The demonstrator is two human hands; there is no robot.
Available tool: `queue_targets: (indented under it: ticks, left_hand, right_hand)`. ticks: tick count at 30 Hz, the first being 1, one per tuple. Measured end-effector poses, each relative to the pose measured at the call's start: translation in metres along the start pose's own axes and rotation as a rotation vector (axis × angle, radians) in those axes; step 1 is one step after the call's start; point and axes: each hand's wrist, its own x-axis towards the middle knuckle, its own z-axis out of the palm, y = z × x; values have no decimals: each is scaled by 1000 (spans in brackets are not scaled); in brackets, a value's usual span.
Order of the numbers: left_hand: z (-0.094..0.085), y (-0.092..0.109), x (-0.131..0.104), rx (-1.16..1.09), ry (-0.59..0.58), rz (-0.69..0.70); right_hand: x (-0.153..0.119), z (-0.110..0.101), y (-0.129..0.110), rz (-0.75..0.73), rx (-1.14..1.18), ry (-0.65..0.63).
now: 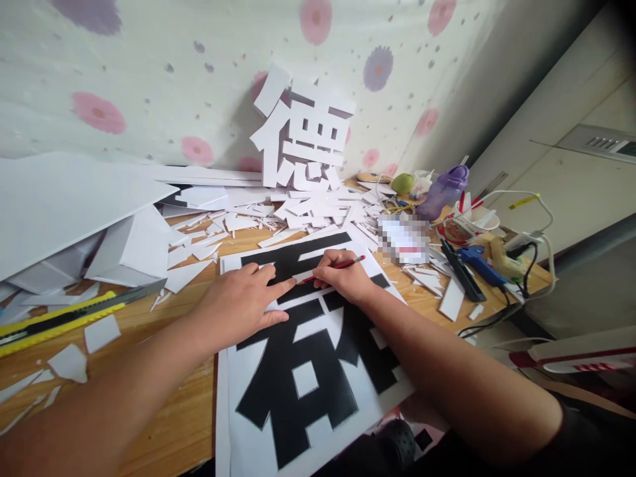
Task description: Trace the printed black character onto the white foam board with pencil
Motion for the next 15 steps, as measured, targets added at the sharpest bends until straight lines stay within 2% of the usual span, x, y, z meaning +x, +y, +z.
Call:
queue_targets:
  ticks: [6,15]
  left_hand:
    - [4,-2,-1,35,8,19]
    - [11,-4,-1,83,71,24]
  right_hand:
    - [2,-3,0,0,-50,17]
    - [-3,-27,-2,39,-137,142]
